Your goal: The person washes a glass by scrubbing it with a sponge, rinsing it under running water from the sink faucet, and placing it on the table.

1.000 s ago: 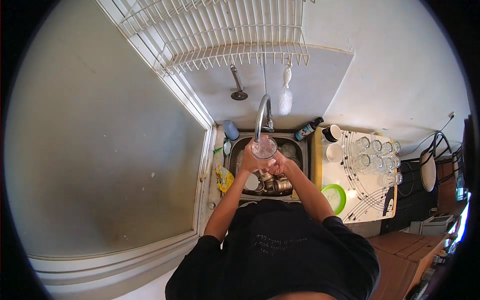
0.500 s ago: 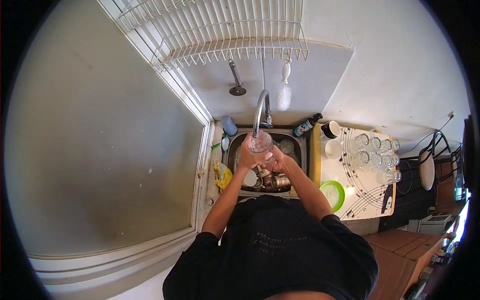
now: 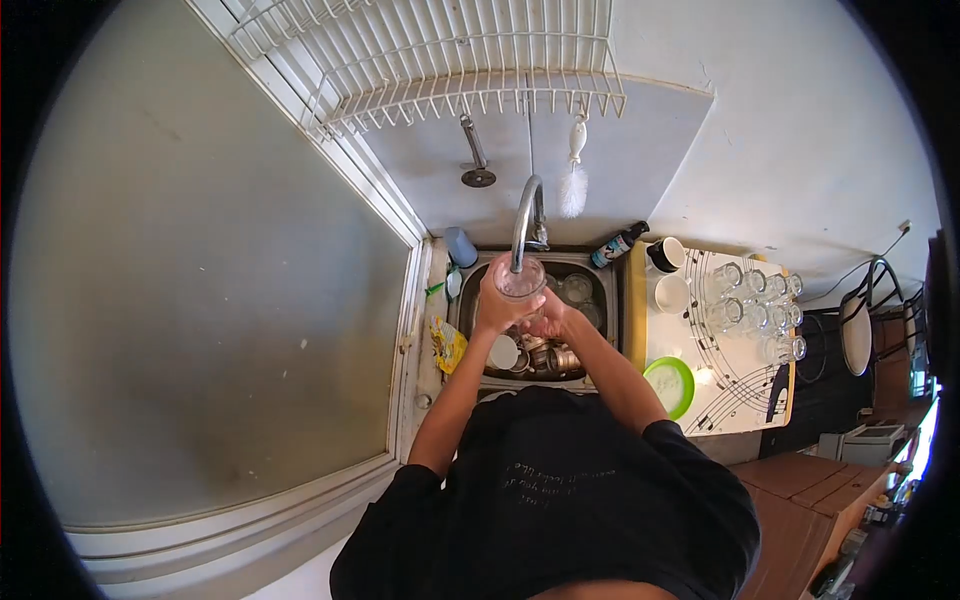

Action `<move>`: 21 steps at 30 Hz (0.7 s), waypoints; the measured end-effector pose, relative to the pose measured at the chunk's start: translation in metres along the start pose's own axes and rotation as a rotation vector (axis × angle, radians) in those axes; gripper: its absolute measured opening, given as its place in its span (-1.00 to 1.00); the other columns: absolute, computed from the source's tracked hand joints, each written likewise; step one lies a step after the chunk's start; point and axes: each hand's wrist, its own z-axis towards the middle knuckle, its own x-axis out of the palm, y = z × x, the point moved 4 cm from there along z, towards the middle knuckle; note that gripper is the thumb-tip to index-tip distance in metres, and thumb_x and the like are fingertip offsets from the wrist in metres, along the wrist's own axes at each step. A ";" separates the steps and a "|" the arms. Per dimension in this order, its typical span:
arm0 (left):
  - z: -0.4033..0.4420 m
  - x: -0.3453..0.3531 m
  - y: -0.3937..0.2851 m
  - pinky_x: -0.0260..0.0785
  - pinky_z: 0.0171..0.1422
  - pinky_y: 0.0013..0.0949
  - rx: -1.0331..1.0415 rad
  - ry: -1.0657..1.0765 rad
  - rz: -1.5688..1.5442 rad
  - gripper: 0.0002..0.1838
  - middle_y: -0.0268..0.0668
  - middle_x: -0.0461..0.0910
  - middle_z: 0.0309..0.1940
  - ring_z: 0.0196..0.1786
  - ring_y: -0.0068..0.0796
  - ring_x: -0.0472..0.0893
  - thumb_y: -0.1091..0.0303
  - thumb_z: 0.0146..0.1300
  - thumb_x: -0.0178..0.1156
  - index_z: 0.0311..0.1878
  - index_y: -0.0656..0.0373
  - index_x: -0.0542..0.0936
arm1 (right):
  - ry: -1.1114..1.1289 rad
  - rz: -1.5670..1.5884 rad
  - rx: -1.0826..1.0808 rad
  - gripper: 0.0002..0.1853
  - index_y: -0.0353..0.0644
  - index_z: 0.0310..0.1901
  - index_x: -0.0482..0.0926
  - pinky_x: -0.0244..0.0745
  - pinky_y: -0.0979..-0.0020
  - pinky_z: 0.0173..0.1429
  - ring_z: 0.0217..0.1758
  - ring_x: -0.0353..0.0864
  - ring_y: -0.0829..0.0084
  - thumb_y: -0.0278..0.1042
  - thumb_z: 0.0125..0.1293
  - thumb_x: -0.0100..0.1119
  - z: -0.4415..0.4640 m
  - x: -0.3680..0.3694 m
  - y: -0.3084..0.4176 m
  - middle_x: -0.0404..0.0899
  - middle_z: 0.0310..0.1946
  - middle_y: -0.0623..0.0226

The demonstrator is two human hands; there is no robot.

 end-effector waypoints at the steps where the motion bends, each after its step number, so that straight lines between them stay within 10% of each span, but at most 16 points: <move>1: 0.003 0.001 0.004 0.40 0.21 -0.32 -0.058 0.140 -0.053 -0.15 -0.26 0.55 -0.02 0.04 -0.42 0.55 0.27 -0.27 0.60 0.17 0.30 0.45 | 0.001 0.002 0.000 -0.46 -0.14 0.02 0.52 0.64 0.30 -0.34 -0.35 0.67 0.30 0.18 0.47 -0.23 0.002 0.003 -0.003 0.67 -0.23 0.21; 9: 0.003 0.013 -0.005 0.40 0.26 -0.30 0.048 0.023 0.049 -0.06 -0.20 0.57 0.01 0.09 -0.41 0.57 0.29 -0.33 0.61 0.22 0.33 0.42 | -0.215 0.077 -0.834 -0.41 -0.12 0.23 0.47 0.50 0.03 0.25 0.22 0.55 0.22 0.19 0.44 -0.16 0.019 0.040 -0.005 0.58 0.14 0.17; 12: 0.001 0.016 -0.005 0.40 0.27 -0.30 -0.006 0.008 0.005 -0.05 -0.20 0.58 0.01 0.09 -0.42 0.57 0.31 -0.33 0.61 0.25 0.33 0.40 | -0.449 -0.269 -0.979 -0.42 -0.11 0.18 0.50 0.61 0.08 0.10 0.11 0.63 0.21 0.20 0.44 -0.16 0.009 0.052 -0.002 0.61 0.08 0.16; 18: 0.013 0.011 0.005 0.44 0.22 -0.33 -0.098 0.383 -0.091 -0.06 -0.25 0.60 0.01 0.05 -0.46 0.59 0.32 -0.32 0.61 0.24 0.30 0.41 | 0.131 -0.108 -0.114 -0.45 -0.11 0.11 0.53 0.70 0.22 -0.20 -0.12 0.70 0.23 0.19 0.44 -0.14 -0.006 0.000 0.001 0.64 -0.02 0.17; 21: 0.011 0.015 0.004 0.45 0.21 -0.34 -0.075 0.367 -0.074 -0.08 -0.27 0.60 0.00 0.04 -0.47 0.59 0.32 -0.31 0.61 0.23 0.28 0.41 | -0.257 0.124 -0.524 -0.45 -0.13 0.14 0.52 0.69 0.19 -0.09 -0.05 0.69 0.22 0.17 0.46 -0.16 -0.004 0.026 -0.001 0.63 0.01 0.16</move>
